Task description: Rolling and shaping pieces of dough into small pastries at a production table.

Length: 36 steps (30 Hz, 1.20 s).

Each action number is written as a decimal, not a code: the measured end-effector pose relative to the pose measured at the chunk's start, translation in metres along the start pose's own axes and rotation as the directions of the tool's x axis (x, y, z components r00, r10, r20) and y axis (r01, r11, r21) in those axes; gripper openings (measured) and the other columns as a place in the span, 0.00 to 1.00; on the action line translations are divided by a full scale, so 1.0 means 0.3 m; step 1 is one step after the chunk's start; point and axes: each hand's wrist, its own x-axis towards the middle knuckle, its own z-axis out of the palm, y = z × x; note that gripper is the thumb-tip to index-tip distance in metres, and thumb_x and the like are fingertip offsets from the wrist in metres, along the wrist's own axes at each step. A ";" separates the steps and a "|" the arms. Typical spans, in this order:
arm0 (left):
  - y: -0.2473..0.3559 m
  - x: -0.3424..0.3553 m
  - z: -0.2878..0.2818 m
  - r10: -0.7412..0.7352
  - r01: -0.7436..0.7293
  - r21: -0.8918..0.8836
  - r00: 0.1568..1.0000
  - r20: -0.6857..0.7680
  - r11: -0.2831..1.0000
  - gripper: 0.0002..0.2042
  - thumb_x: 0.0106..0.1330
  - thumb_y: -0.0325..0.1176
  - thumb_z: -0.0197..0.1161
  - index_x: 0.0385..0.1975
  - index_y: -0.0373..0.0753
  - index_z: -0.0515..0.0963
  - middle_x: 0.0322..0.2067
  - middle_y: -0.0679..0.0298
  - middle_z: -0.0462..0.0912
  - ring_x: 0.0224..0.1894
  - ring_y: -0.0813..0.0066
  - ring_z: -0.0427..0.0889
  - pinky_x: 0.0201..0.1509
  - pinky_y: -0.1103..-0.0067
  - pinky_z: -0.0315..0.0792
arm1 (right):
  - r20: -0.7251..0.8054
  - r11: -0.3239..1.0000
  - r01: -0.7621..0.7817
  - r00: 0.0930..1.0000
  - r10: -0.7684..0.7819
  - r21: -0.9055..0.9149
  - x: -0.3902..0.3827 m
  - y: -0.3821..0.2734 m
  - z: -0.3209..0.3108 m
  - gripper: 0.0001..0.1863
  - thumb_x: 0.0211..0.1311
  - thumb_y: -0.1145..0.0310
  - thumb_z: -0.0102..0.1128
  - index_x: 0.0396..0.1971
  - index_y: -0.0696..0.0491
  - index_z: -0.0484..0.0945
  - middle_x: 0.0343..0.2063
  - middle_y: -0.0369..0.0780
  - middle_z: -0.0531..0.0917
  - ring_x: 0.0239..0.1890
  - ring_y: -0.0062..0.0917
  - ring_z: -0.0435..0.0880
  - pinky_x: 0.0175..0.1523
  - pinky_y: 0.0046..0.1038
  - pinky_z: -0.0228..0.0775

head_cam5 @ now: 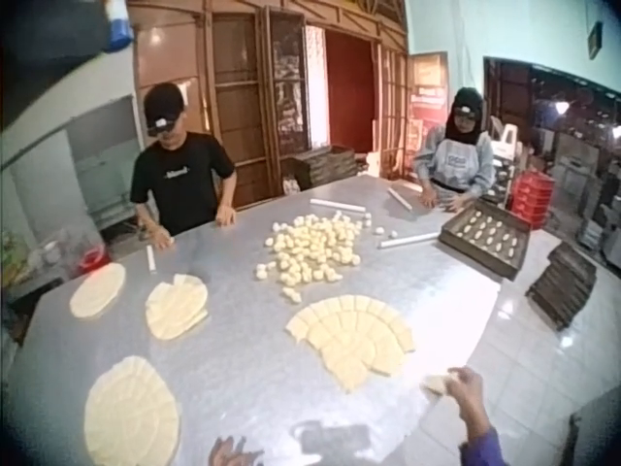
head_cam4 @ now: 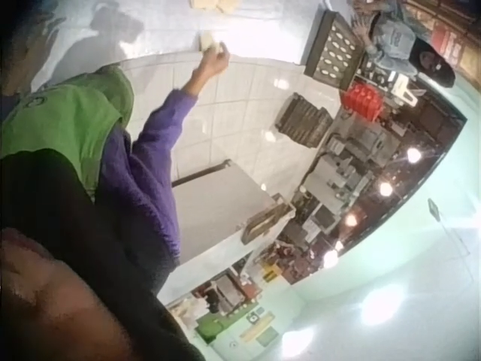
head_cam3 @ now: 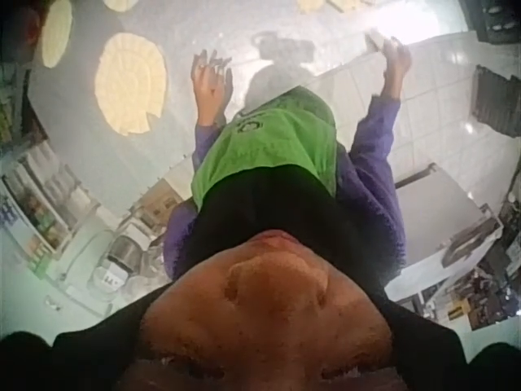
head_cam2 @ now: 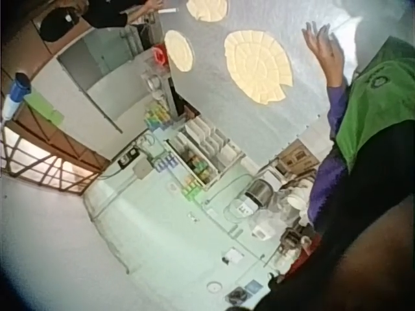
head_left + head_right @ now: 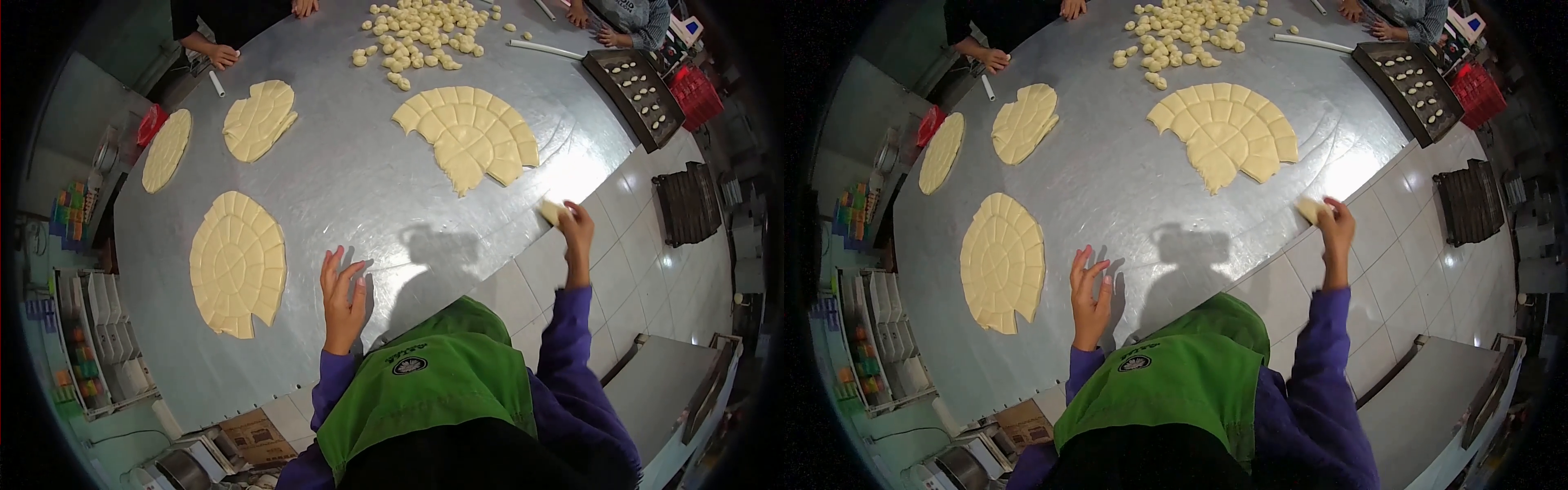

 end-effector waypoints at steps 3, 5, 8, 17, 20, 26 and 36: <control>0.005 0.019 0.021 -0.049 0.079 -0.201 0.988 0.148 0.976 0.15 0.62 0.30 0.55 0.49 0.37 0.72 0.61 0.54 0.60 0.65 0.57 0.55 0.65 0.69 0.54 | 0.210 0.985 -0.149 0.969 0.129 0.083 -0.184 -0.019 -0.073 0.18 0.58 0.75 0.50 0.49 0.61 0.71 0.38 0.40 0.79 0.39 0.22 0.78 0.47 0.22 0.69; 0.050 0.045 0.054 0.053 -0.014 -0.173 0.974 0.220 0.985 0.20 0.61 0.31 0.58 0.53 0.37 0.67 0.61 0.53 0.59 0.64 0.57 0.56 0.64 0.69 0.56 | 0.486 0.962 -0.213 0.867 0.106 0.171 -0.300 -0.118 -0.005 0.20 0.57 0.78 0.51 0.52 0.60 0.69 0.41 0.40 0.78 0.44 0.24 0.77 0.52 0.25 0.68; 0.162 0.089 0.110 0.213 -0.156 -0.185 0.912 0.349 0.970 0.33 0.57 0.34 0.63 0.61 0.37 0.56 0.61 0.52 0.58 0.64 0.56 0.57 0.64 0.69 0.57 | 0.691 0.965 0.090 0.681 -0.242 0.248 -0.448 -0.211 0.187 0.29 0.44 0.79 0.67 0.51 0.55 0.70 0.42 0.39 0.77 0.46 0.29 0.76 0.52 0.24 0.69; 0.105 0.073 0.025 -0.026 0.159 -0.148 0.764 0.644 0.976 0.28 0.55 0.27 0.59 0.58 0.37 0.61 0.41 0.49 0.77 0.41 0.61 0.79 0.45 0.74 0.71 | 0.872 0.873 0.475 0.371 -0.318 0.116 -0.578 -0.314 0.426 0.14 0.48 0.79 0.60 0.37 0.58 0.72 0.33 0.45 0.77 0.36 0.37 0.79 0.39 0.31 0.70; 0.156 0.094 -0.037 -0.165 0.218 0.022 0.665 0.728 0.976 0.18 0.59 0.29 0.57 0.48 0.32 0.68 0.34 0.48 0.80 0.37 0.58 0.80 0.40 0.72 0.72 | 0.884 0.790 0.551 0.186 -0.429 0.268 -0.616 -0.304 0.453 0.20 0.45 0.85 0.54 0.42 0.58 0.68 0.40 0.47 0.72 0.45 0.39 0.74 0.44 0.32 0.68; 0.088 0.028 -0.092 -0.143 0.263 -0.105 0.770 0.622 0.959 0.13 0.66 0.33 0.51 0.43 0.30 0.69 0.38 0.47 0.79 0.42 0.53 0.79 0.42 0.71 0.71 | 0.795 0.454 0.853 0.079 -0.602 0.259 -0.688 -0.408 0.478 0.18 0.45 0.80 0.51 0.41 0.62 0.68 0.38 0.49 0.70 0.43 0.41 0.70 0.48 0.32 0.66; 0.130 -0.041 -0.167 -0.082 0.492 -0.607 0.814 0.575 0.624 0.13 0.68 0.33 0.47 0.31 0.28 0.74 0.24 0.59 0.78 0.30 0.68 0.77 0.35 0.78 0.70 | 0.866 0.785 0.380 -0.111 -0.487 0.490 -0.646 -0.572 0.433 0.04 0.55 0.77 0.52 0.23 0.59 0.70 0.20 0.39 0.72 0.27 0.30 0.74 0.32 0.31 0.67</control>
